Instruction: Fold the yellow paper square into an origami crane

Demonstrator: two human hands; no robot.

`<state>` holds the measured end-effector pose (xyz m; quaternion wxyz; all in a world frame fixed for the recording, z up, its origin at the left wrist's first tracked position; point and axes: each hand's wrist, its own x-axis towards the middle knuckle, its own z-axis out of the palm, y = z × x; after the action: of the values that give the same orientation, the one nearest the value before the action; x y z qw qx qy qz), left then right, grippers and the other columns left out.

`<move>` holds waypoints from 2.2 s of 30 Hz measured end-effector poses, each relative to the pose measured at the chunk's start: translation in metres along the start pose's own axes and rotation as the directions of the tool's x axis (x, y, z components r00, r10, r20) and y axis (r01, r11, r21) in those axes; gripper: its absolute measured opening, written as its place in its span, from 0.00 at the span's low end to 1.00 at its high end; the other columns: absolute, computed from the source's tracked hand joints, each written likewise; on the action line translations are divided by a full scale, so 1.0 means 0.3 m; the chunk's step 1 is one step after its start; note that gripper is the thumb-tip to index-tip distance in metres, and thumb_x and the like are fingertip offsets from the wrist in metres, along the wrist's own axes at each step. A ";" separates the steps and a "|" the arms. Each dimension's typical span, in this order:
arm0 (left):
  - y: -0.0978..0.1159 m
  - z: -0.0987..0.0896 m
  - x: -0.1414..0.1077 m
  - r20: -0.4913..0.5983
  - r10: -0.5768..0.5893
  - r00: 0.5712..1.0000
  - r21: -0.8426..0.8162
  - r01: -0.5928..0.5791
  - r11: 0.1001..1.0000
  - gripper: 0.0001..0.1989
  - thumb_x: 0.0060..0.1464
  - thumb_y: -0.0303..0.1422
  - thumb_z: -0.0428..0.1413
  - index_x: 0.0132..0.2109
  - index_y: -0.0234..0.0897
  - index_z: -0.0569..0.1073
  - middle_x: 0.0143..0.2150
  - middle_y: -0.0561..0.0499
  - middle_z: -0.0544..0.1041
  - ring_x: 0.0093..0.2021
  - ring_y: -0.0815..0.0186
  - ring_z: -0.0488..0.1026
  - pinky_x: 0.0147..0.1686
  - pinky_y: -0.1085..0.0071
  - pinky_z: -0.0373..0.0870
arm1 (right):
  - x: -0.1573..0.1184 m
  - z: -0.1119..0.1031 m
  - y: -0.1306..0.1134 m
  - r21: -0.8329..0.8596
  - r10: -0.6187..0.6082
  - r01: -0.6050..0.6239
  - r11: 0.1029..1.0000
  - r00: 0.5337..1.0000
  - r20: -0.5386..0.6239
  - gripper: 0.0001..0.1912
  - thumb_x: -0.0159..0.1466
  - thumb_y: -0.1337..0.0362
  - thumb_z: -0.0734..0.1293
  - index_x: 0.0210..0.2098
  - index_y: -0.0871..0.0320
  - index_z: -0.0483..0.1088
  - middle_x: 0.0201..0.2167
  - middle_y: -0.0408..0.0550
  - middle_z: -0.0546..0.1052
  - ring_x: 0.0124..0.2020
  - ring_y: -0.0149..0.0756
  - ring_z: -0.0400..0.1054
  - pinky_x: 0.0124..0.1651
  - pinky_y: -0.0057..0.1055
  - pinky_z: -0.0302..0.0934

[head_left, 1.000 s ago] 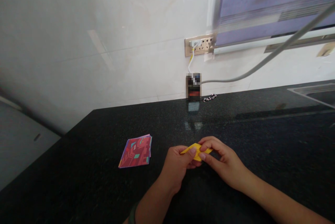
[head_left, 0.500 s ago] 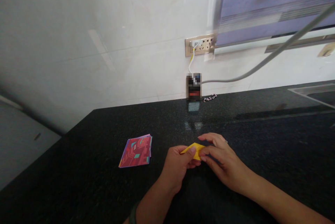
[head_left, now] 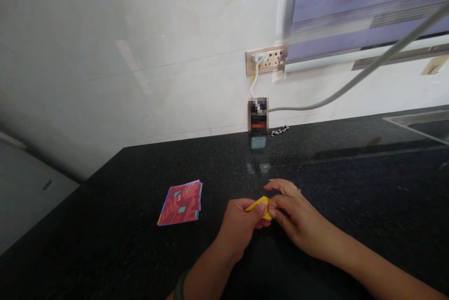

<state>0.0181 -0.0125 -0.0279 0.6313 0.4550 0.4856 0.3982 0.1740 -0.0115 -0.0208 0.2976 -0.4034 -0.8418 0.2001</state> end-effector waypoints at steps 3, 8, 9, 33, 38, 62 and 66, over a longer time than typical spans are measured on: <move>-0.001 0.002 0.002 0.004 -0.004 1.000 -0.017 0.004 1.000 0.15 0.45 0.39 0.56 0.29 0.28 0.74 0.22 0.47 0.73 0.24 0.69 0.69 0.27 0.73 0.64 | 0.002 -0.002 -0.005 0.068 0.037 -0.037 0.997 0.999 0.010 0.07 0.59 0.72 0.58 0.28 0.58 0.64 0.43 0.51 0.61 0.50 0.39 0.54 0.49 0.37 0.54; 0.000 0.004 0.003 0.005 -0.012 1.000 -0.011 0.012 1.000 0.15 0.46 0.39 0.55 0.29 0.27 0.74 0.20 0.48 0.73 0.23 0.69 0.69 0.27 0.74 0.63 | 0.011 -0.008 -0.014 0.156 0.058 -0.062 0.986 0.998 0.029 0.08 0.60 0.72 0.56 0.26 0.59 0.62 0.37 0.48 0.63 0.39 0.33 0.61 0.42 0.31 0.58; 0.000 0.004 0.003 0.007 -0.015 1.000 -0.009 0.015 1.000 0.15 0.46 0.39 0.55 0.29 0.27 0.74 0.20 0.47 0.73 0.23 0.69 0.69 0.27 0.73 0.64 | 0.011 -0.008 -0.015 0.162 0.059 -0.064 0.985 0.998 0.033 0.08 0.60 0.73 0.56 0.26 0.59 0.62 0.36 0.48 0.63 0.38 0.32 0.62 0.41 0.30 0.59; 0.033 -0.005 -0.005 0.008 0.014 1.000 -0.081 -0.014 0.997 0.14 0.36 0.30 0.62 0.33 0.29 0.71 0.27 0.49 0.74 0.24 0.70 0.70 0.27 0.73 0.66 | 0.025 0.021 0.007 0.800 0.386 -0.342 0.493 0.910 0.152 0.19 0.52 0.64 0.68 0.41 0.58 0.59 0.28 0.42 0.71 0.28 0.32 0.67 0.31 0.29 0.60; 0.031 -0.003 -0.003 -0.018 0.011 1.000 0.001 -0.011 1.000 0.11 0.38 0.32 0.61 0.30 0.29 0.71 0.23 0.50 0.74 0.23 0.70 0.69 0.27 0.73 0.66 | 0.027 0.015 0.017 0.772 0.423 -0.351 0.530 0.898 0.118 0.21 0.50 0.62 0.69 0.41 0.58 0.59 0.28 0.43 0.71 0.28 0.32 0.67 0.29 0.28 0.59; 0.035 -0.025 -0.007 0.122 0.013 0.993 0.036 -0.018 0.999 0.10 0.42 0.34 0.58 0.32 0.30 0.72 0.25 0.48 0.75 0.25 0.70 0.70 0.28 0.74 0.64 | 0.032 -0.007 0.041 0.792 0.431 -0.388 0.471 0.885 0.177 0.17 0.50 0.63 0.69 0.37 0.60 0.62 0.24 0.41 0.71 0.20 0.25 0.63 0.23 0.23 0.57; 0.035 -0.030 0.000 0.062 -0.022 0.998 0.020 0.021 1.000 0.10 0.41 0.35 0.58 0.29 0.30 0.71 0.20 0.51 0.72 0.21 0.71 0.67 0.25 0.75 0.63 | 0.023 -0.007 0.035 0.707 0.357 -0.340 0.621 0.925 0.132 0.17 0.54 0.63 0.66 0.43 0.58 0.61 0.31 0.46 0.71 0.28 0.31 0.67 0.28 0.27 0.62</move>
<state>0.0087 -0.0081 -0.0186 0.6458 0.4682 0.4745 0.3722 0.1778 0.0005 -0.0230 0.3954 -0.4120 -0.5984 0.5620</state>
